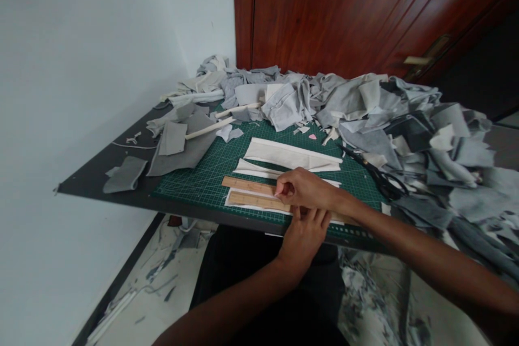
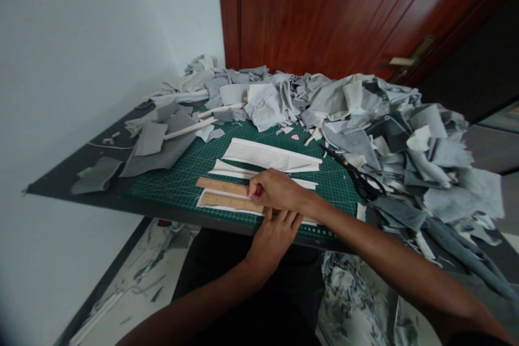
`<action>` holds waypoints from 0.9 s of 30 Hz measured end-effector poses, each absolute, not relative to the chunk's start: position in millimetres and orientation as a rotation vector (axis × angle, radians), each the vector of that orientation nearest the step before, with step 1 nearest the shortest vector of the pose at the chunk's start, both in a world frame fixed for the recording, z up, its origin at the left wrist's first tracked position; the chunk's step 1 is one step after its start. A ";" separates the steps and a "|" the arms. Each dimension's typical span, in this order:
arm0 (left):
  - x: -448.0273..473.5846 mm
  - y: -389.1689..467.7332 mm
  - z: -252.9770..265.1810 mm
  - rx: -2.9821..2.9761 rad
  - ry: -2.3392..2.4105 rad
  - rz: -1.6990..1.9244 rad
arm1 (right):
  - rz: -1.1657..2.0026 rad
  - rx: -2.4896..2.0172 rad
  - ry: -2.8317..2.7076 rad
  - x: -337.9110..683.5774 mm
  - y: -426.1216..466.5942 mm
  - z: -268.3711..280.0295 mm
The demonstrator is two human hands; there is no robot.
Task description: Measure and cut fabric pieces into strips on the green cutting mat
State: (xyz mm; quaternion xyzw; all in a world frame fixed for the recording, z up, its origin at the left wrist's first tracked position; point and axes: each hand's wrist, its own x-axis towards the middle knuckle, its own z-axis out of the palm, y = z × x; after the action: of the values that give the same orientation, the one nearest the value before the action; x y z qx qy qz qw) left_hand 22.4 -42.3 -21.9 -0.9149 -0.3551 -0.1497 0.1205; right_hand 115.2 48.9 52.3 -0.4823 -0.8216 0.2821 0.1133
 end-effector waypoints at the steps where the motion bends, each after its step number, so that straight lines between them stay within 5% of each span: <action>1: 22.5 -42.1 -21.8 -2.672 -1.036 -0.434 | 0.828 -1.424 -2.411 117.4 47.7 52.1; 10: 22.9 -43.5 -25.6 -2.572 -1.022 -0.447 | 0.867 -1.311 -2.174 133.1 45.6 59.4; 20: 18.5 -43.0 -25.6 -2.562 -1.008 -0.440 | 0.033 -1.635 -1.867 236.3 49.6 33.2; 27: 15.1 -47.0 -13.7 -2.622 -1.054 -0.411 | 0.339 -1.357 -2.060 210.6 5.7 33.6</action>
State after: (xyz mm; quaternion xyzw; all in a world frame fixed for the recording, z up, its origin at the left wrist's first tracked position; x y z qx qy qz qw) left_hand 15.1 -47.0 -13.7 -0.9088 -0.3654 -0.1426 0.1425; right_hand 210.6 5.7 33.6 -0.5164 -0.7838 0.1289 0.3199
